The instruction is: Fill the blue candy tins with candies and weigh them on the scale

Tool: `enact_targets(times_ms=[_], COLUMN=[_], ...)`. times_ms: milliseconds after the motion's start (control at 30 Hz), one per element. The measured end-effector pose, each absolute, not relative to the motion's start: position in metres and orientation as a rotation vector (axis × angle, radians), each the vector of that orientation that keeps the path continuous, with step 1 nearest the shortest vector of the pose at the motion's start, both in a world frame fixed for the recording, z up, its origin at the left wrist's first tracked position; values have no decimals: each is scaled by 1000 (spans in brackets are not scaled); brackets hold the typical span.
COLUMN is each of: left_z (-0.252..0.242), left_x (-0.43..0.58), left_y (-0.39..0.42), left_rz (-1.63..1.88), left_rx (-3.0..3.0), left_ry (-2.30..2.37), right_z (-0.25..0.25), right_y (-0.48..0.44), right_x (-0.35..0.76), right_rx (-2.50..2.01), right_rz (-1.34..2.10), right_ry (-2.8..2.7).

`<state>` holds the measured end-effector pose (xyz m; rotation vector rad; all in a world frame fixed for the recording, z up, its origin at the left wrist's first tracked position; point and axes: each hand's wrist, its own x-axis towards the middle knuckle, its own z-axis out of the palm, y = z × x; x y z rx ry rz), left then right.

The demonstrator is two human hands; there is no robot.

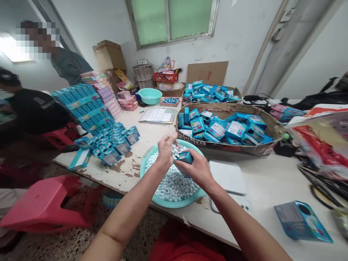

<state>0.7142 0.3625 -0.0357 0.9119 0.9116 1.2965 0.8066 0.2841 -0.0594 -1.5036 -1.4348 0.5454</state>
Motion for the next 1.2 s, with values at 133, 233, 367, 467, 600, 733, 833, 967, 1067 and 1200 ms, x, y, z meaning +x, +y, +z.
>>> enact_targets(times_ms=[133,233,367,467,600,733,833,967,1067,1200], left_z=[-36,-35,-36,-38,-41,-39,-35,-27,-19,-16], left_x=[712,711,712,715,717,718,720,724,727,732], left_y=[362,361,361,363,364,362,361,361,363,364], left_rz=[1296,1289,1234,1249,1253,1263,1255,1170,1145,1182], left_rx=[958,944,904,937,987,1039,1046,1100,1100,1106], left_ry=[899,896,892,853,843,844,854,824,784,784], right_z=[-60,-58,-58,-59,-60,-57,-56,-58,-60,-62], right_y=[285,285,287,289,289,289,288,291,293,293], right_x=[809,812,812,813,814,813,811,812,816,818], right_rx=[-1522,-1507,-1512,-1504,-1510,-1500,-1491,-1421,-1335,-1303], right_rz=[567,604,645,648,691,686,666,735,817,796], right_ry=[-1431,-1419,-1378,-1400,-1372,-1349,-1352,-1302,-1196,-1114])
